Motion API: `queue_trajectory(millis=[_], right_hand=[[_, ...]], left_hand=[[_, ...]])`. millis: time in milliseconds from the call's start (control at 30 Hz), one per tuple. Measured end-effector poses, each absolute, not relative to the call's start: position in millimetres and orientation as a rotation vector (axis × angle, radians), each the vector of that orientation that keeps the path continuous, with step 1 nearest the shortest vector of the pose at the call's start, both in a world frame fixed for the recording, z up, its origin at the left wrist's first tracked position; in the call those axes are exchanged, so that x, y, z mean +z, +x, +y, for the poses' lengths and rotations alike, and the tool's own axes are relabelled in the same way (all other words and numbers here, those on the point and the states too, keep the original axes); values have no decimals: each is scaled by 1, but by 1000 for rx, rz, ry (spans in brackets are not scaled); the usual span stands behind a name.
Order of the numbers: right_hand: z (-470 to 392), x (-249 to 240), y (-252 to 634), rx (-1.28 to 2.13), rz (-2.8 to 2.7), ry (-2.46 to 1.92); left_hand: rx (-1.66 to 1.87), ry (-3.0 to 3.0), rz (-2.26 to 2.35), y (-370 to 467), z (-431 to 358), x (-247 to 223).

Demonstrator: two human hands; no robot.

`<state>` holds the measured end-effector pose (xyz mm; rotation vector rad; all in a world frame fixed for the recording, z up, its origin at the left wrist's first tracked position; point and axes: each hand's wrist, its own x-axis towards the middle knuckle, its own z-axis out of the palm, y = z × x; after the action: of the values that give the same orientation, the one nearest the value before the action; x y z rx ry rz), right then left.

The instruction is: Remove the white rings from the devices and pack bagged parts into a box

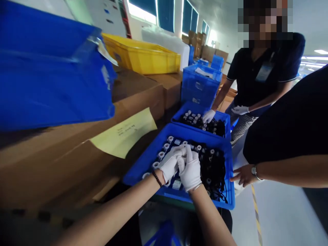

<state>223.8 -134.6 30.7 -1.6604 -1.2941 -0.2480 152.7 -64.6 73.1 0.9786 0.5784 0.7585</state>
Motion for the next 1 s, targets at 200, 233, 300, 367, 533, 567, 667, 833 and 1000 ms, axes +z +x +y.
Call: queue_trajectory(millis=[200,233,300,367,533,567,667,833,1000], right_hand=[[-132,3,255,307,-1404,-1700],[-129,5,264,347,-1439,-1728],[-123,10,288,352,-1472,-1781],[-117,13,318,273,-1374,-1822],[-101,0,378,292,-923,-1877],[-98,-6,380,361,-881,-1854],[-89,-26,372,613,-776,-1718],[-85,-46,348,958,-808,-1839],[-77,-42,327,995,-910,-1826]], left_hand=[[652,1230,831,166,-42,25],[607,1268,853,170,-35,24],[533,1278,873,178,-17,25],[533,1208,866,187,2,26],[637,1018,720,196,37,25],[626,1037,729,195,40,24],[521,1207,807,193,41,23],[510,1299,801,191,45,24],[542,1249,723,187,52,34]])
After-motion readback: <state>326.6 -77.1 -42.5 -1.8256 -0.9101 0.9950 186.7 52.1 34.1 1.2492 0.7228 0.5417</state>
